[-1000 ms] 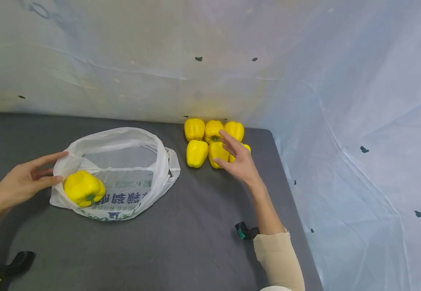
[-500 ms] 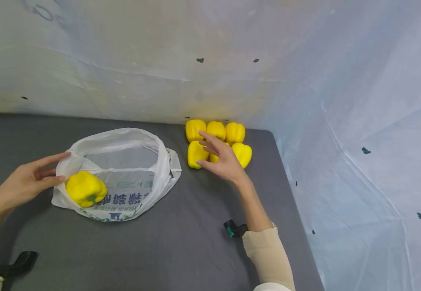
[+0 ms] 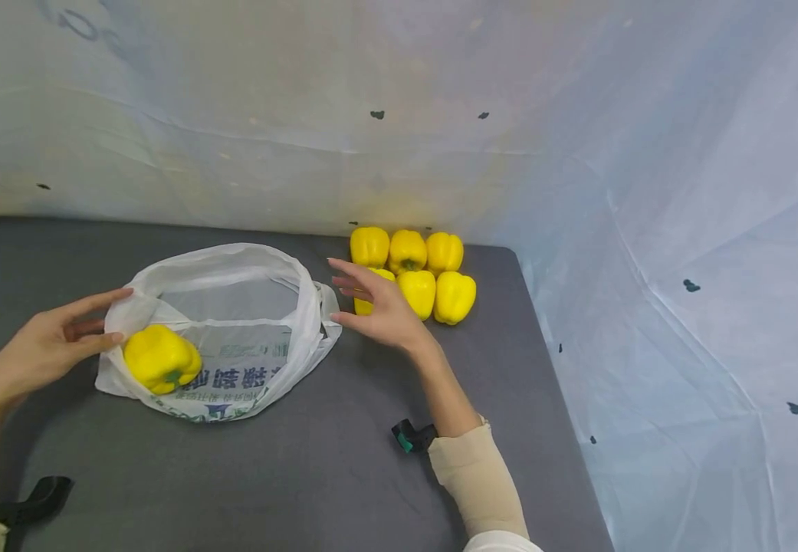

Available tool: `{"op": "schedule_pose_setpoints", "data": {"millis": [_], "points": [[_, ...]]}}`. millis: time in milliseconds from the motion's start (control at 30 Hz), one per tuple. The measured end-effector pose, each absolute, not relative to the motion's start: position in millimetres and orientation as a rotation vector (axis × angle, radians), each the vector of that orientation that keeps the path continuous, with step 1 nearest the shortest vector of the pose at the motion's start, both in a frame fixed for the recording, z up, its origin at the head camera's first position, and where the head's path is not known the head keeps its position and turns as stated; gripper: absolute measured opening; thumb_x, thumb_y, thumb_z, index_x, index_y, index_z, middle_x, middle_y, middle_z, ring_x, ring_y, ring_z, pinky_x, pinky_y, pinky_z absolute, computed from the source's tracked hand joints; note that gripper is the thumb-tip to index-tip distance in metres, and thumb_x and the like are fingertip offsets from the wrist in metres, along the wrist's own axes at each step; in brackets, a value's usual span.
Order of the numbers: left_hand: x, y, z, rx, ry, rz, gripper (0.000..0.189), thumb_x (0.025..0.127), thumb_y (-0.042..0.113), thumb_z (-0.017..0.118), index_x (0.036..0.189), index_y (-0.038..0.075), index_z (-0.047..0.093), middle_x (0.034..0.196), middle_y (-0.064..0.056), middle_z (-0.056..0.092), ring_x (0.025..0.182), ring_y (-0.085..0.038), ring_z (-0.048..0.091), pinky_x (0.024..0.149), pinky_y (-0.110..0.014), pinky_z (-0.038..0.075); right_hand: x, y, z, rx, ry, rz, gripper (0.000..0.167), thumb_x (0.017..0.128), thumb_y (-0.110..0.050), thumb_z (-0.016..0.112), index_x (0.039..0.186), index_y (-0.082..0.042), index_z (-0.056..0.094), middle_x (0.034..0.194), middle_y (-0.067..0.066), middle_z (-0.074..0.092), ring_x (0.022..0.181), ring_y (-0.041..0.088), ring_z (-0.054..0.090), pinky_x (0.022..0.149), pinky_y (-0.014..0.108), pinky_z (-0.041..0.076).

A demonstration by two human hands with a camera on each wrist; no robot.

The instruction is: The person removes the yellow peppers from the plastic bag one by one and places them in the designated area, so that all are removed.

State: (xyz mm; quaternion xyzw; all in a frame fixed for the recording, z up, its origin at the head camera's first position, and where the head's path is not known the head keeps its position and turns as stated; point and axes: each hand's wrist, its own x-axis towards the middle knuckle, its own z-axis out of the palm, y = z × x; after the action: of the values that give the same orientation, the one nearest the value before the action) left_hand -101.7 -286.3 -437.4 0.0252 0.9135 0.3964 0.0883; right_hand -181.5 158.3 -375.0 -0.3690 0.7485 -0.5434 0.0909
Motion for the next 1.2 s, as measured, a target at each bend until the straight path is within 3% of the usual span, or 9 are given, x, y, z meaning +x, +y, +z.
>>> {"op": "schedule_pose_setpoints", "data": {"millis": [167, 333, 467, 567, 667, 867, 1000, 1100, 1200], "points": [[-102, -286, -437, 0.080, 2.717, 1.186, 0.073, 0.096, 0.030, 0.068, 0.156, 0.013, 0.032, 0.147, -0.035, 0.038, 0.119, -0.056, 0.050, 0.075, -0.050, 0.057, -181, 145, -375, -1.141, 2.192, -1.571, 0.069, 0.084, 0.010, 0.072, 0.145, 0.010, 0.040, 0.148, 0.025, 0.044, 0.128, 0.045, 0.051, 0.104, 0.055, 0.043], [-100, -288, -435, 0.065, 2.720, 1.178, 0.073, 0.096, 0.031, 0.068, 0.157, 0.013, 0.031, 0.147, -0.035, 0.037, 0.119, -0.056, 0.050, 0.077, -0.055, 0.056, -181, 130, -381, -1.197, 2.126, -1.559, 0.067, 0.085, 0.009, 0.071, 0.144, 0.012, 0.039, 0.147, 0.027, 0.044, 0.127, 0.047, 0.050, 0.104, 0.056, 0.042], [-99, -288, -435, 0.065, 2.719, 1.181, 0.072, 0.096, 0.031, 0.068, 0.157, 0.015, 0.032, 0.147, -0.034, 0.039, 0.119, -0.054, 0.051, 0.072, -0.034, 0.057, -183, 119, -397, -1.204, 2.099, -1.537, 0.069, 0.086, 0.006, 0.073, 0.146, 0.007, 0.040, 0.147, 0.023, 0.045, 0.127, 0.045, 0.051, 0.105, 0.051, 0.043], [-97, -287, -435, 0.078, 2.717, 1.192, 0.071, 0.096, 0.031, 0.067, 0.156, 0.015, 0.033, 0.146, -0.033, 0.041, 0.118, -0.052, 0.053, 0.068, -0.018, 0.049, -186, 114, -413, -1.209, 2.104, -1.502, 0.070, 0.086, 0.002, 0.075, 0.147, 0.002, 0.041, 0.149, 0.016, 0.047, 0.127, 0.041, 0.053, 0.105, 0.046, 0.045], [-95, -287, -434, 0.078, 2.725, 1.196, 0.070, 0.096, 0.030, 0.067, 0.156, 0.016, 0.034, 0.145, -0.032, 0.042, 0.117, -0.051, 0.054, 0.066, -0.015, 0.047, -190, 106, -422, -1.257, 2.103, -1.468, 0.071, 0.086, -0.003, 0.076, 0.148, -0.003, 0.042, 0.149, 0.011, 0.047, 0.127, 0.037, 0.055, 0.104, 0.044, 0.047], [-95, -287, -437, 0.069, 2.730, 1.179, 0.071, 0.096, 0.030, 0.068, 0.156, 0.015, 0.033, 0.146, -0.034, 0.041, 0.118, -0.052, 0.054, 0.073, -0.037, 0.056, -188, 86, -429, -1.312, 2.074, -1.423, 0.069, 0.088, -0.007, 0.075, 0.149, -0.003, 0.042, 0.150, 0.009, 0.047, 0.127, 0.034, 0.055, 0.104, 0.039, 0.047], [-96, -287, -436, 0.068, 2.718, 1.178, 0.071, 0.096, 0.030, 0.068, 0.156, 0.015, 0.033, 0.147, -0.035, 0.038, 0.120, -0.055, 0.051, 0.077, -0.052, 0.057, -184, 72, -431, -1.293, 2.044, -1.400, 0.069, 0.089, -0.008, 0.075, 0.149, -0.003, 0.041, 0.150, 0.009, 0.047, 0.128, 0.034, 0.054, 0.105, 0.035, 0.046], [-97, -286, -435, 0.073, 2.715, 1.173, 0.071, 0.096, 0.030, 0.068, 0.156, 0.015, 0.033, 0.147, -0.035, 0.038, 0.120, -0.055, 0.051, 0.075, -0.046, 0.057, -180, 62, -433, -1.292, 2.025, -1.393, 0.069, 0.088, -0.007, 0.076, 0.149, -0.003, 0.042, 0.148, 0.013, 0.047, 0.128, 0.035, 0.054, 0.104, 0.035, 0.046], [-97, -287, -434, 0.086, 2.719, 1.166, 0.070, 0.096, 0.030, 0.068, 0.155, 0.014, 0.035, 0.145, -0.036, 0.040, 0.118, -0.053, 0.053, 0.071, -0.028, 0.055, -178, 52, -435, -1.319, 2.002, -1.389, 0.070, 0.087, -0.006, 0.076, 0.148, -0.001, 0.042, 0.148, 0.019, 0.046, 0.127, 0.037, 0.054, 0.104, 0.036, 0.047]]}}
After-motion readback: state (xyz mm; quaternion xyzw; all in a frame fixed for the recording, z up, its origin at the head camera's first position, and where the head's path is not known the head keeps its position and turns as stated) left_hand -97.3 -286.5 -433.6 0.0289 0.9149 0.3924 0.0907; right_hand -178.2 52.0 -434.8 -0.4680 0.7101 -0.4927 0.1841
